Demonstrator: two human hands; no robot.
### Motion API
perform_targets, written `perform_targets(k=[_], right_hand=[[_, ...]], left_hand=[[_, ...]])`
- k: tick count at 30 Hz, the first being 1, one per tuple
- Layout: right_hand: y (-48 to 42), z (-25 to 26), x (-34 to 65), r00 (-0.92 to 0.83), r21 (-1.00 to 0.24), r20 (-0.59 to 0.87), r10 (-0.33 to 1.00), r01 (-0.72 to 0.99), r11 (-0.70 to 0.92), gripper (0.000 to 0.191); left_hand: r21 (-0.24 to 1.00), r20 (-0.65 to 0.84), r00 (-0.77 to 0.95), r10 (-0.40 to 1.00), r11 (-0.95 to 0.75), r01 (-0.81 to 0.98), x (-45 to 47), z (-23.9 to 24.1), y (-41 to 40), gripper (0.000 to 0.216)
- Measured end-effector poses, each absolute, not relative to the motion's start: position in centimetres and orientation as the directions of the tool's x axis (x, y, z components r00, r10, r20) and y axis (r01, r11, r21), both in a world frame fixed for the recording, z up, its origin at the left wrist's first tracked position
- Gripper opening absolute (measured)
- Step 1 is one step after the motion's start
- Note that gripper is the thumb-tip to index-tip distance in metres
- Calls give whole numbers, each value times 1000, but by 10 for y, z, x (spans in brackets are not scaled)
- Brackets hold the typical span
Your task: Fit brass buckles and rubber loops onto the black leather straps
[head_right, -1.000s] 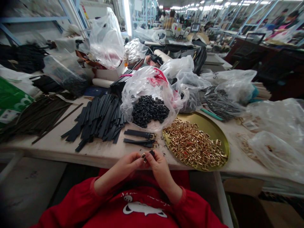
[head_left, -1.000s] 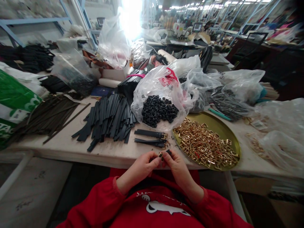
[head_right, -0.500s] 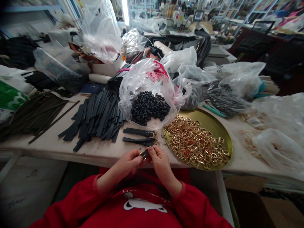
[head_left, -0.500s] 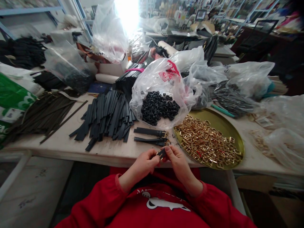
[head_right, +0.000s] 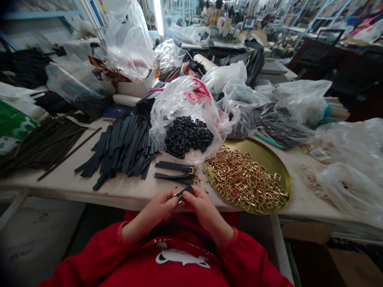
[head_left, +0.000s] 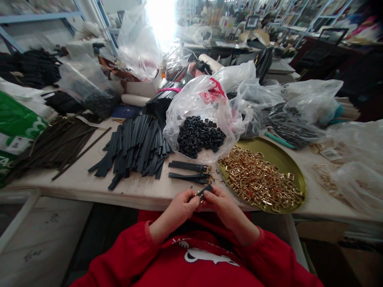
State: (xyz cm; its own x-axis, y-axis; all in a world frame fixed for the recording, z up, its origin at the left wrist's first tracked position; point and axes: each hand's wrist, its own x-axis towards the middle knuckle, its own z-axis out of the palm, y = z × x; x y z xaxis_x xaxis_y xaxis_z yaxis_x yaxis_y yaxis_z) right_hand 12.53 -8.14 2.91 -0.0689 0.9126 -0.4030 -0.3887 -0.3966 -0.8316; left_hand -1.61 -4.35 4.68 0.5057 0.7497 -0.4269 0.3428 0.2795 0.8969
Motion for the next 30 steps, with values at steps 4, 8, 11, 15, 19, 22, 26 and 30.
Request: perform_targets(k=[4,8,11,15,19,22,26,30], right_hand=[[-87,31,124,150,-980,-192,970,26,-198,21],[-91,32,125,180,-932,-50,982,346,-111,9],[-90,34,126,108,-949,-181,978,242,-202,12],[-86,43,125,23,-952,-213,977,223,-212,19],[-72,52,136,-147,-962,-168,975,242,-130,24],[-36,52,158,-213,-937,-140,967,345,-60,31],[38,42,189,61,-556,72,996,831,-11,20],[88,23,196,61,-269,13,998,961,-55,17]], left_hand=[[889,-435,488,757,272,369,-18,47,-47,19],[899,-356,474,805,156,410,-22,47,-54,23],[903,-334,526,782,106,415,-27,53,-55,27],[898,-357,552,754,115,425,-32,58,-46,32],[907,-347,510,787,143,397,-30,53,-30,24],[925,-291,571,767,74,372,-25,50,-18,25],[917,-322,538,779,117,380,-18,48,-1,24],[929,-342,508,791,204,308,-16,42,12,25]])
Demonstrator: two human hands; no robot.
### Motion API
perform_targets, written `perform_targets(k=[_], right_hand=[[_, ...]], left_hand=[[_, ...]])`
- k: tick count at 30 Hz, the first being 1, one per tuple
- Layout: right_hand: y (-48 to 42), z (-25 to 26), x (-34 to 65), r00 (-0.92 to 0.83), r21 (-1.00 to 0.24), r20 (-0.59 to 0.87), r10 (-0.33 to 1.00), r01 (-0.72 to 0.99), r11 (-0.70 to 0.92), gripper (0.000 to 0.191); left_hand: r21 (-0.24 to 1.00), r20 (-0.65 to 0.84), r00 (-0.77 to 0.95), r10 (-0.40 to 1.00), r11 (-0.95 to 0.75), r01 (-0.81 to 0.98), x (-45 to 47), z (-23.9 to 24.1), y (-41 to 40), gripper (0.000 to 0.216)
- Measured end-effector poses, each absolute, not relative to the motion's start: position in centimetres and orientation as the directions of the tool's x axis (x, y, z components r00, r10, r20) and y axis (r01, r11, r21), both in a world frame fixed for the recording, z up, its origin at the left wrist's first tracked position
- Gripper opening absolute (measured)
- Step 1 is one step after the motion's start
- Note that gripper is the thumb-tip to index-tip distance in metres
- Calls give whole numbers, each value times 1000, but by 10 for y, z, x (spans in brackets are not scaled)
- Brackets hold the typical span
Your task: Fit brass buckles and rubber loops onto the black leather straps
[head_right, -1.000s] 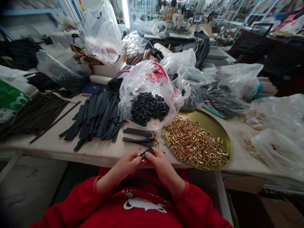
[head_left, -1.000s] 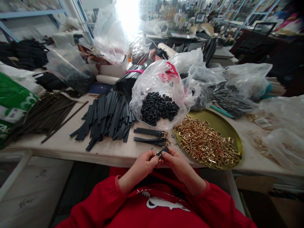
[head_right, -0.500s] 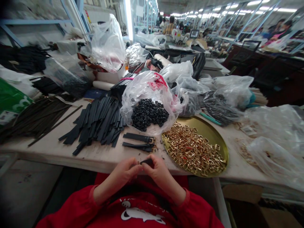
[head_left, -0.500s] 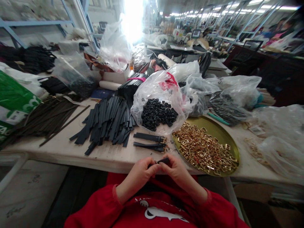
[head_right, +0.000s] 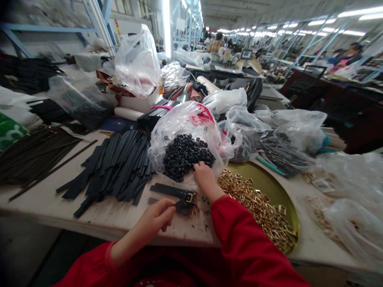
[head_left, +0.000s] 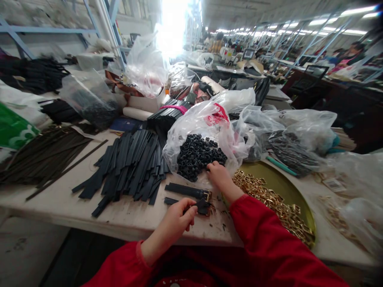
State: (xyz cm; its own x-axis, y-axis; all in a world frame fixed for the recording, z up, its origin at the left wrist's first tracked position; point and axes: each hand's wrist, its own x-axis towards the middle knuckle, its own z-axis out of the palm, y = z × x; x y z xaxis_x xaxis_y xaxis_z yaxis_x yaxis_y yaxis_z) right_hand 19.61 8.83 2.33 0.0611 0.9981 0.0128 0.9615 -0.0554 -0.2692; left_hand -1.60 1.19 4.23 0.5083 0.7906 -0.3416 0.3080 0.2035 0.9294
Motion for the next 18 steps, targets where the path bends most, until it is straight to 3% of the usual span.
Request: perform_targets(k=[5,11,15,18], right_hand=[[90,8,190,57,-333,-22,998,941,-61,18],[75,19,194,92,-588,-2,996,805,-76,16],[53,33,182,89,-787,-41,995,611,-87,26],[27,43,161,22,-963,-199,980,181,-200,23]], left_hand=[[925,-362,445,819,254,283,-17,36,18,23],[939,-332,377,865,263,223,-18,45,15,22],[954,-288,346,893,237,181,-20,51,13,22],[971,-219,319,922,174,165,-20,52,13,23]])
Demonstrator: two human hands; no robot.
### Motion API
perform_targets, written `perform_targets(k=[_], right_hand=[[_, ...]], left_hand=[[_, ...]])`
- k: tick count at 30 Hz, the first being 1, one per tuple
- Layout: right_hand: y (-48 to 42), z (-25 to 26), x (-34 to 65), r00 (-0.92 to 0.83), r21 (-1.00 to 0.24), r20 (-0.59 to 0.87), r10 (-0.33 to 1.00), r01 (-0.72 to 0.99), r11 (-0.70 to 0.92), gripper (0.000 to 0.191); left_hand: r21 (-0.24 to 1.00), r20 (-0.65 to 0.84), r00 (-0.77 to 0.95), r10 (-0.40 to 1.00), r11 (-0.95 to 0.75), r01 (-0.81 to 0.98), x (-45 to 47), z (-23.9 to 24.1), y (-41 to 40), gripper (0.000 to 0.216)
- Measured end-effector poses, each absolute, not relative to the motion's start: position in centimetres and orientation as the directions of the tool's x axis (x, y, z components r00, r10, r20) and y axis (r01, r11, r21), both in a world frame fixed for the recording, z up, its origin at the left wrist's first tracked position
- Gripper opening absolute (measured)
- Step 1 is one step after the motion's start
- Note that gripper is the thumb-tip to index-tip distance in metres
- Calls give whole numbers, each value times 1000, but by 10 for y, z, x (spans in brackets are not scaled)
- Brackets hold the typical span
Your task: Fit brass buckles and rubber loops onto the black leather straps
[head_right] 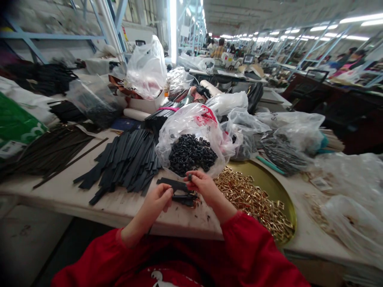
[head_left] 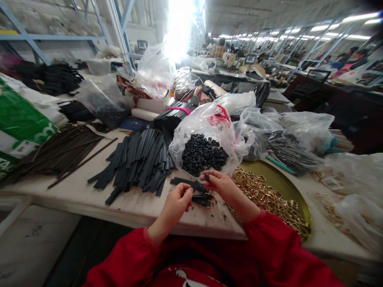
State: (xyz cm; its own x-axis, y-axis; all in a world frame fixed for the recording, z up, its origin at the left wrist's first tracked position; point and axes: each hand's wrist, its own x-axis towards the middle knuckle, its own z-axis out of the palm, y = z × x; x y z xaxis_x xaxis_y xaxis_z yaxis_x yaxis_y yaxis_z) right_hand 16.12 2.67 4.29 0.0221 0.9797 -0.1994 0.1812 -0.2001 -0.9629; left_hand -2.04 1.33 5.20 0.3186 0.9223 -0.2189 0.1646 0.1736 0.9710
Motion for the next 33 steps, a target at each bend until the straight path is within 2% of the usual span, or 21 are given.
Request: perform_targets(k=[1,3,5,8,12,20,25,29,31,33], right_hand=[[18,47,154,-13,-963,-269,963,-18,-269,21],[2,54,142,-93,-863,-384,919,-317,-393,19],[-10,62,136,-147,-795,-436,888,-400,-456,24],[-23,69,134,-175,-790,-432,885,-400,-465,28],[-32,66,136,-109,-852,-372,922,-353,-386,27],[-42,57,136,-88,-802,-373,924,-470,-368,32],[-46,51,139,-109,-846,-355,929,-384,-369,31],[-49,45,134,-179,-887,-328,928,-281,-367,44],[-50,42,129,-139,-900,-312,940,-272,-339,43],[-50,41,126,-4,-922,-286,958,-271,-276,36]], left_hand=[[974,-197,309,931,150,168,-20,51,13,23],[975,-173,307,936,118,190,-21,48,11,24],[969,-179,317,931,110,223,-22,45,6,25],[961,-194,341,920,109,253,-25,42,-4,25],[959,-181,377,908,78,274,-24,44,-14,24],[936,-103,391,914,-43,348,-20,47,-20,20],[911,-106,456,884,-98,401,-20,48,-20,19],[906,-115,481,869,-107,409,-16,49,-19,20],[927,-115,458,882,-71,369,-13,48,-21,21],[949,-130,472,872,-28,314,-11,48,-23,21]])
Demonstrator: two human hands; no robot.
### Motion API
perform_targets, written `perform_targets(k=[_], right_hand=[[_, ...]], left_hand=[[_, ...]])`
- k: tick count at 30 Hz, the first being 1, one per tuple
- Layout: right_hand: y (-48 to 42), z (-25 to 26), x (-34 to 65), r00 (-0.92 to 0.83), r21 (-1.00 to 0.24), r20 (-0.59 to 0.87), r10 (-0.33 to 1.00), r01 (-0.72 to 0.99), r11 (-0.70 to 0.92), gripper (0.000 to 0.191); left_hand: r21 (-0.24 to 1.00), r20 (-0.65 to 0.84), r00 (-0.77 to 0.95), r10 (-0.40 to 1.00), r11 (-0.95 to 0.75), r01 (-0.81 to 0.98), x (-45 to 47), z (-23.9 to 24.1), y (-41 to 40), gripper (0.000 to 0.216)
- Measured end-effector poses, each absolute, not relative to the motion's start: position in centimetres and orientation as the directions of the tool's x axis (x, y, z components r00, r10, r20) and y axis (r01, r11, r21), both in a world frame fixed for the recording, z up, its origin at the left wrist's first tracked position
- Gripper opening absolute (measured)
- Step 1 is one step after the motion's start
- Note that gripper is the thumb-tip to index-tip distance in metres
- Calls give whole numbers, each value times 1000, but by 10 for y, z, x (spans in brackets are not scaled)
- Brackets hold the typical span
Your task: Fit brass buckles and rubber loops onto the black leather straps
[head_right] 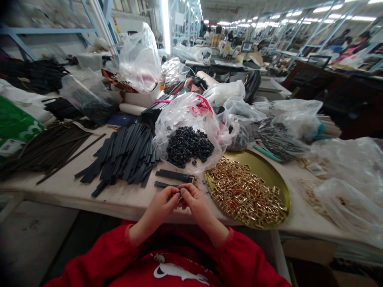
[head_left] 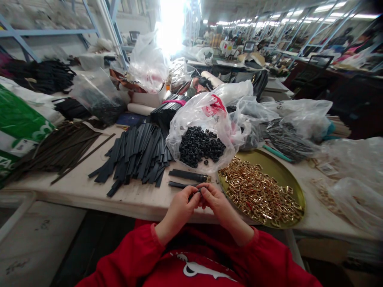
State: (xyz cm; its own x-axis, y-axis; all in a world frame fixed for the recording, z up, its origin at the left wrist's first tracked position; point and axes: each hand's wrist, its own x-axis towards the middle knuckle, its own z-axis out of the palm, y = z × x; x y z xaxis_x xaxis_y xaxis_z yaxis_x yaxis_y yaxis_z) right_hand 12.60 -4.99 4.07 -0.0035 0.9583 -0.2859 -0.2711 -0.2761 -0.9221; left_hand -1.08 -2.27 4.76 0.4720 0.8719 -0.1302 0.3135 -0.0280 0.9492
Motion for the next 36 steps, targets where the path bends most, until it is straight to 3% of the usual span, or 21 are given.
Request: perform_targets(k=[3,7,10,12,14,19,23,29,33,36], right_hand=[[-53,41,126,169,-962,-226,959,-194,-193,29],[-63,45,127,148,-980,-177,973,-123,-159,31],[-72,45,126,130,-954,-192,973,-257,-154,41],[-76,44,124,96,-919,-251,963,-335,-206,34],[-79,42,122,30,-884,-314,949,-373,-280,28],[-85,36,119,-175,-751,-397,901,-503,-428,39],[-86,36,121,-96,-824,-358,929,-436,-362,36],[-80,34,121,119,-960,-245,962,-169,-224,40],[-75,29,118,254,-986,-165,953,-62,-154,29],[-72,30,120,186,-986,-168,968,-17,-168,26]], left_hand=[[967,-126,528,840,-14,253,-12,46,-25,23],[978,-133,515,847,29,207,-16,44,-26,21],[959,-180,481,858,43,281,-19,46,-27,19],[933,-176,452,875,2,359,-22,48,-28,22],[913,-163,444,881,-36,406,-24,50,-31,22],[831,-185,434,882,-95,549,-29,52,-35,23],[816,-186,441,878,-112,566,-29,53,-37,23],[947,-262,505,822,120,297,-23,60,-40,20],[918,-394,490,778,361,164,-19,64,-42,18],[878,-462,469,752,464,121,-18,67,-42,16]])
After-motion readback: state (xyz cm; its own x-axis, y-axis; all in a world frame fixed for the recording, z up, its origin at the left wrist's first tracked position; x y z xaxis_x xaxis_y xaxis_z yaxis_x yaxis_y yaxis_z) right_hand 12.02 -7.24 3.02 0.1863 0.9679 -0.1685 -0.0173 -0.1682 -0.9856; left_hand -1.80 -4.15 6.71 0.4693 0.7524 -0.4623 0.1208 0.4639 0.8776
